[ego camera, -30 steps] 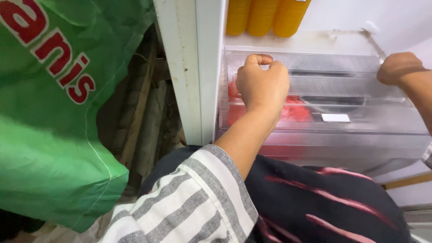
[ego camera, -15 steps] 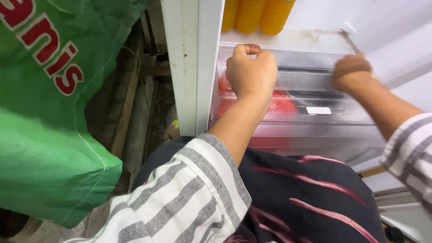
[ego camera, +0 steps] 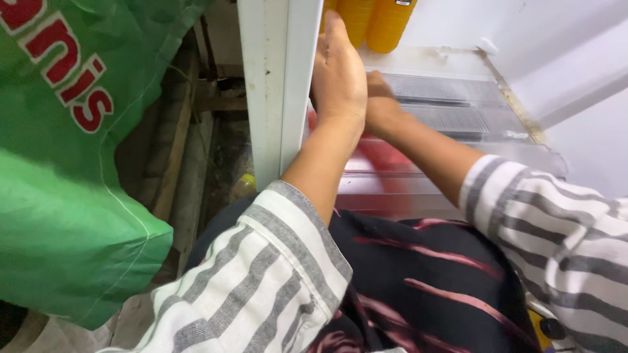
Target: The person wipes the exterior of orange juice bottles with a white cloth and places them into an open refrigerator. The person handles each bottle one at a time, wiping the sides and cap area before arranging them on the shelf.
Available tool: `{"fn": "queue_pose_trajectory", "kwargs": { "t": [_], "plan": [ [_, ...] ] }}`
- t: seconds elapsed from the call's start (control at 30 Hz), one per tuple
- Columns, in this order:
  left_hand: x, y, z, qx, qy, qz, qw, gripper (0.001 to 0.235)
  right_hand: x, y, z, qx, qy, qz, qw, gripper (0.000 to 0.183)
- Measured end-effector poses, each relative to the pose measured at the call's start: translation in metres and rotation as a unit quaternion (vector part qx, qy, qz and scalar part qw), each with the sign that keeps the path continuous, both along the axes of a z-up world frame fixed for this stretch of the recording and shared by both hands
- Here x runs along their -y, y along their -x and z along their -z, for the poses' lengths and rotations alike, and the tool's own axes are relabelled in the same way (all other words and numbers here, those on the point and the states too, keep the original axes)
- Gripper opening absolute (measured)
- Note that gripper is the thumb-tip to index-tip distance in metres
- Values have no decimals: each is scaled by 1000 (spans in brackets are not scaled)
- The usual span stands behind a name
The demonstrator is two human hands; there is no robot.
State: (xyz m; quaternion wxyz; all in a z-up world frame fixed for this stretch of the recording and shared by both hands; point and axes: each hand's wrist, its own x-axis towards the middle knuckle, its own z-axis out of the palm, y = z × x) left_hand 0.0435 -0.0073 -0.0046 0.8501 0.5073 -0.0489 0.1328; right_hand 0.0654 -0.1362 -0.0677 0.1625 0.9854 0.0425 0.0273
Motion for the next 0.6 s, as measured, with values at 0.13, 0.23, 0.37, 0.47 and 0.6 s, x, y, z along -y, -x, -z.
{"fn": "queue_pose_trajectory", "kwargs": {
  "t": [0.13, 0.23, 0.37, 0.47, 0.6],
  "plan": [
    [0, -5, 3, 72, -7, 18, 997, 52, -44, -3, -5, 8, -177, -88, 980, 22],
    [1, -8, 4, 101, -8, 18, 995, 54, -60, 5, -7, 8, -281, -133, 950, 24],
    [1, -10, 6, 112, 10, 4, 994, 46, -63, 27, -9, 8, -363, -172, 916, 29],
    [0, -10, 9, 107, -18, -7, 994, 44, -59, 48, -6, 14, -400, -189, 897, 33],
    [-1, -10, 10, 100, -40, -12, 994, 42, -42, 72, -4, 45, -343, -201, 917, 31]
  ]
}}
